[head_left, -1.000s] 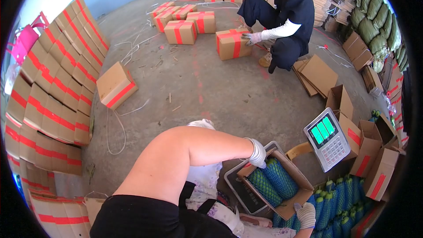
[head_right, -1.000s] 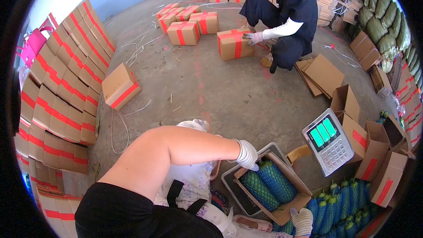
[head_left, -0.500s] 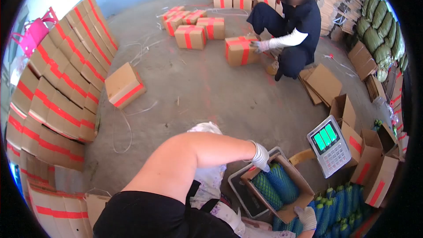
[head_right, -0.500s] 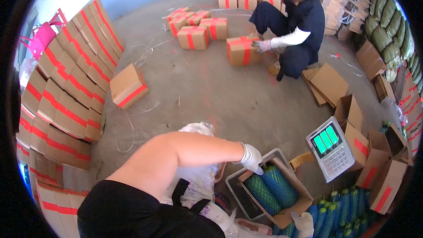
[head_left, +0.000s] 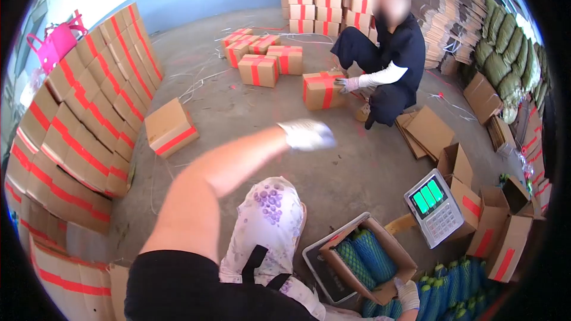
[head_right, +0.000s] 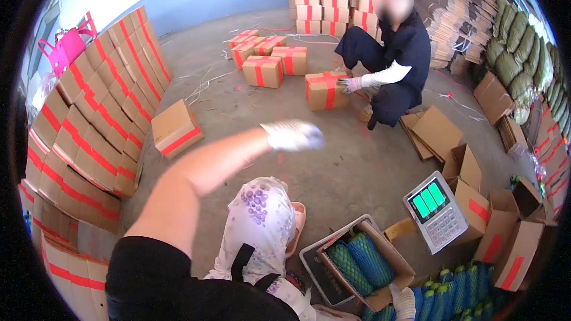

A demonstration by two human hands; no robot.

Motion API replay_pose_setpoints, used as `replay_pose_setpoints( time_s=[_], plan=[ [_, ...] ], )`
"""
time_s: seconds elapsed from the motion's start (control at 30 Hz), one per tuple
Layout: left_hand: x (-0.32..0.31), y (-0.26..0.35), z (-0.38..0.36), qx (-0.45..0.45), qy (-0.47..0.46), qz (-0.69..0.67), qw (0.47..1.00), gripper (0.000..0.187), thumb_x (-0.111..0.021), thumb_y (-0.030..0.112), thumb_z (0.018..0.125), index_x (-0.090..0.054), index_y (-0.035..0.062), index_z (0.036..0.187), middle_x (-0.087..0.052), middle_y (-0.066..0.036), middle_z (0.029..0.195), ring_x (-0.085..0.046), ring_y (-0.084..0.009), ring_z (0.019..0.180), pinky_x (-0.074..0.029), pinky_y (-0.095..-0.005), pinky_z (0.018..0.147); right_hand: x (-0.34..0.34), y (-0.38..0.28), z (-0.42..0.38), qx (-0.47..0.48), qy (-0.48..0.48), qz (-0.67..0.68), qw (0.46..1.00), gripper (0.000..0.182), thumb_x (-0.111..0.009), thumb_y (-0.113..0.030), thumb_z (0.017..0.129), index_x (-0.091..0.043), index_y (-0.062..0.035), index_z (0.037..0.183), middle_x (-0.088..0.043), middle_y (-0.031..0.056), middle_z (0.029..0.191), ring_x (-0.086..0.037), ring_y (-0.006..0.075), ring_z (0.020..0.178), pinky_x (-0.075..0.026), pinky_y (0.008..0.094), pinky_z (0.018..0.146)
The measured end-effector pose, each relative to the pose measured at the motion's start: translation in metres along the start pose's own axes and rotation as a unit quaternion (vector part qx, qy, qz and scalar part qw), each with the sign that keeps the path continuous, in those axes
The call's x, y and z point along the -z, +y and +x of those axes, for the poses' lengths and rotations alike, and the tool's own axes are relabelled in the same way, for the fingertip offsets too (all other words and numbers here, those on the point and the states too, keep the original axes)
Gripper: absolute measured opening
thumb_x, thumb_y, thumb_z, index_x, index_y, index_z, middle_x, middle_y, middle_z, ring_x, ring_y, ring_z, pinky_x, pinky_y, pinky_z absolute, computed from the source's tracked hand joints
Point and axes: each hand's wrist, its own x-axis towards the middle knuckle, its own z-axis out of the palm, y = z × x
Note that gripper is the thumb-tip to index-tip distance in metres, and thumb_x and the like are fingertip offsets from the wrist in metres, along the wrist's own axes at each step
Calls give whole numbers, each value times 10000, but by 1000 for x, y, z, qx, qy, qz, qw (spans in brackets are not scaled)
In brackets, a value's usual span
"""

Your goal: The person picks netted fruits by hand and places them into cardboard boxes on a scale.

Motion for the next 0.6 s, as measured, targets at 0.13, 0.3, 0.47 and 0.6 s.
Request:
replay_pose_setpoints(
  time_s=[0.13, 0.3, 0.47, 0.6],
  plan=[
    [94, -166, -42, 133, 220, 89, 962, 607, -579, 402, 928, -469, 40, 1402, -508, -191, 1416, -529, -338, 1255, -416, -418, 1041, -2, -6, -7, -4, 7, -51, 999, 426, -650, -385, 893, -658, 27, 1002, -697, 168, 830, -688, 288, 639, -549, 380, 533],
    [179, -193, -164, 457, 359, 148, 800, 841, -519, 442, 910, -108, 124, 1571, -436, -254, 1460, -448, -390, 1342, -342, -427, 1125, 6, -68, -34, 32, 19, -132, 991, 386, -636, -356, 880, -662, 15, 982, -690, 213, 837, -690, 329, 754, -521, 412, 681],
    [208, -214, -225, 502, 443, -8, 743, 856, -555, 385, 920, -70, 124, 1576, -494, -247, 1417, -571, -361, 1223, -472, -420, 990, 8, -65, -30, -25, -15, -150, 988, 410, -608, -399, 879, -675, -18, 1017, -689, 227, 926, -658, 387, 888, -509, 452, 757],
    [184, -194, -206, 479, 424, -14, 769, 829, -543, 396, 931, -104, 112, 1573, -463, -229, 1453, -580, -356, 1201, -518, -426, 913, 11, -83, -35, 7, -3, -173, 985, 441, -597, -442, 874, -680, -44, 1043, -684, 241, 999, -629, 425, 986, -496, 487, 824]
  ],
)
